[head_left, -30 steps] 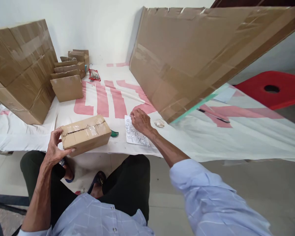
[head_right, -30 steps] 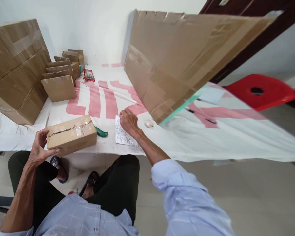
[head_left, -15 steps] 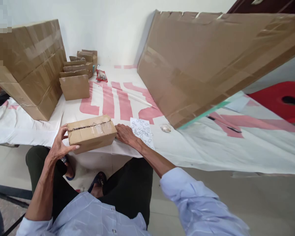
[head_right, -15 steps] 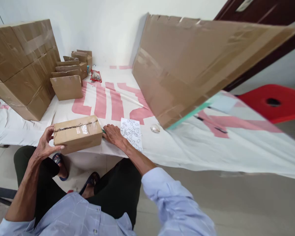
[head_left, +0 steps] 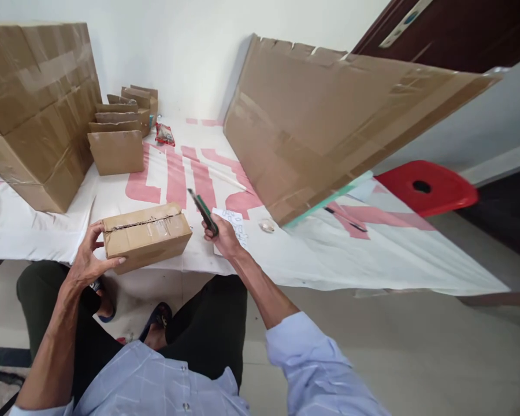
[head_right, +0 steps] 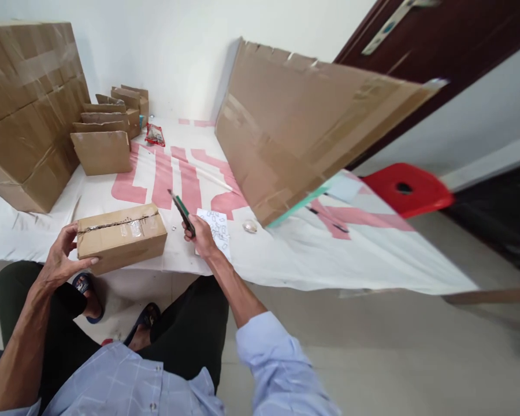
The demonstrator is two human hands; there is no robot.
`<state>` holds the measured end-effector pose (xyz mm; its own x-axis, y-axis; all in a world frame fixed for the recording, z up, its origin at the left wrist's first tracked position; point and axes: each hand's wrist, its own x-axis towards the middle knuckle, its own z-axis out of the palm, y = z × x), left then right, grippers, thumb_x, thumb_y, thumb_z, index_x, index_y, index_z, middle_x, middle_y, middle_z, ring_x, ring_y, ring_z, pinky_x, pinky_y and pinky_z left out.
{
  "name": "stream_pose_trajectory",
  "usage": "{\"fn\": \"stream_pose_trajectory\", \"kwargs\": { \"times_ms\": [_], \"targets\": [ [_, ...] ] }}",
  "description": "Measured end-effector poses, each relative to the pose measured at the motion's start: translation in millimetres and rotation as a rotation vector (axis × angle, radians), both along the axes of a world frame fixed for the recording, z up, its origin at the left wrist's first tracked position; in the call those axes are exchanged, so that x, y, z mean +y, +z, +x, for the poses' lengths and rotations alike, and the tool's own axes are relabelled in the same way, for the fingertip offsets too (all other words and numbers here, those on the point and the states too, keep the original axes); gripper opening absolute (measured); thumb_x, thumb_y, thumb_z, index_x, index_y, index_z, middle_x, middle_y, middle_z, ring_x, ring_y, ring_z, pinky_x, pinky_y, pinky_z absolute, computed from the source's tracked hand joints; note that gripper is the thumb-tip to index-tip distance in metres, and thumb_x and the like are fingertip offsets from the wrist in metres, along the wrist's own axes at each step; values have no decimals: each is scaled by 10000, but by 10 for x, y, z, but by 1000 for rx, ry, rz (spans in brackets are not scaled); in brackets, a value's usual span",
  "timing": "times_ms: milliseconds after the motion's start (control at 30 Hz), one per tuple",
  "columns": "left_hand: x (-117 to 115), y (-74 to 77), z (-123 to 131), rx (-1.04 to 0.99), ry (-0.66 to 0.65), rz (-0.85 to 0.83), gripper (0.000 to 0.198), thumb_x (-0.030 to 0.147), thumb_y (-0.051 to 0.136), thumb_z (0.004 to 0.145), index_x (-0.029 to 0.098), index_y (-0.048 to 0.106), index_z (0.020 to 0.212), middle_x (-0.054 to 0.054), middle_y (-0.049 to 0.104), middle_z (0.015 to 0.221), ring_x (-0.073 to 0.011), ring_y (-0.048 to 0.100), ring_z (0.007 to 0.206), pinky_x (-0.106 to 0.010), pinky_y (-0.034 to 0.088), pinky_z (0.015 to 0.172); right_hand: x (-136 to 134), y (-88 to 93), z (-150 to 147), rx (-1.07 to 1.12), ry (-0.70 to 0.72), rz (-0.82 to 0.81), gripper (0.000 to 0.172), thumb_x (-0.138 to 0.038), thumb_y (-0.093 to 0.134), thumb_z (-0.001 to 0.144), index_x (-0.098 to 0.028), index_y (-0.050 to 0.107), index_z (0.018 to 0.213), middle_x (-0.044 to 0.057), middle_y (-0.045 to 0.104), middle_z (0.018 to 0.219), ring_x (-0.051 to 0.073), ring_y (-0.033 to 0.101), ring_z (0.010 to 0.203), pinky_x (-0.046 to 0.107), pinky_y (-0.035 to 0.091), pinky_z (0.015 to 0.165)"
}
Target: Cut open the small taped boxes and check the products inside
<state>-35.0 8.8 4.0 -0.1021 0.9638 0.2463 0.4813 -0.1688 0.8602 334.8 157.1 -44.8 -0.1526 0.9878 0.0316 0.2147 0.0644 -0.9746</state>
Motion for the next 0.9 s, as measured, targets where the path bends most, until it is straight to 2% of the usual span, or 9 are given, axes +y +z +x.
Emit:
{"fn": "stream_pose_trajectory", "kwargs": {
  "times_ms": [67, 133, 333, 500, 567, 667, 800, 900],
  "targets": [
    [21, -25, -18, -16, 12, 4, 873, 565, 1008, 627, 255, 589, 1328, -181, 520, 1647, -428, 541, 1530, -561, 577, 1136, -72, 114, 75, 294, 110, -134, 589, -827, 519, 935, -260, 643, 1030, -36, 509, 755, 140, 367, 556, 300, 410, 562],
    [41, -48, -32, -35, 22, 10, 887, 561, 1021, 604, 251, 598, 1320, -189, 517, 1651, -434, 538, 1531, -562, 568, 1145, -166, 233, 112, 521, 214, -246, 562, -808, 632, 891, -260, 650, 1016, -59, 429, 731, 126, 288, 544, 285, 361, 539],
    [63, -48, -40, -51, 29, 4, 938, 549, 1045, 565, 247, 619, 1344, -186, 544, 1635, -438, 529, 1542, -562, 555, 1171, -385, 489, 89, 641, 260, -276, 509, -760, 540, 979, -264, 649, 959, -55, 360, 714, 147, 227, 549, 305, 348, 529],
    [88, 21, -109, -78, 25, 7, 960, 548, 1067, 531, 242, 639, 1333, -179, 607, 1569, -433, 596, 1476, -564, 582, 1162, -361, 512, 179, 676, 269, -238, 573, -815, 671, 877, -251, 657, 980, -60, 409, 718, 127, 260, 557, 293, 343, 557],
    [107, 50, -179, -91, 27, 7, 999, 544, 1076, 523, 227, 633, 1360, -180, 647, 1529, -429, 615, 1452, -582, 565, 1189, -330, 428, 245, 550, 204, -189, 593, -824, 674, 868, -244, 659, 988, -46, 480, 739, 128, 333, 571, 300, 370, 586],
    [134, 83, -290, -115, 33, 16, 1038, 523, 1095, 489, 205, 633, 1362, -169, 689, 1486, -411, 635, 1415, -595, 545, 1220, -340, 198, 292, 141, 123, -67, 485, -714, 680, 907, -231, 656, 937, -22, 569, 772, 149, 463, 642, 311, 410, 653],
    [144, 111, -337, -150, 70, 3, 1067, 509, 1115, 406, 221, 641, 1317, -138, 711, 1450, -398, 646, 1385, -597, 550, 1218, -429, -141, 164, -366, 172, 36, 278, -493, 631, 985, -224, 693, 1014, 18, 692, 896, 210, 624, 853, 330, 480, 793],
    [136, 115, -311, -157, 88, -7, 1066, 526, 1116, 396, 218, 639, 1299, -144, 705, 1447, -407, 640, 1395, -609, 525, 1241, -368, -244, 20, -584, 193, 191, 225, -366, 577, 1049, -210, 730, 1101, 99, 743, 1102, 257, 665, 1079, 378, 510, 968]
  ]
}}
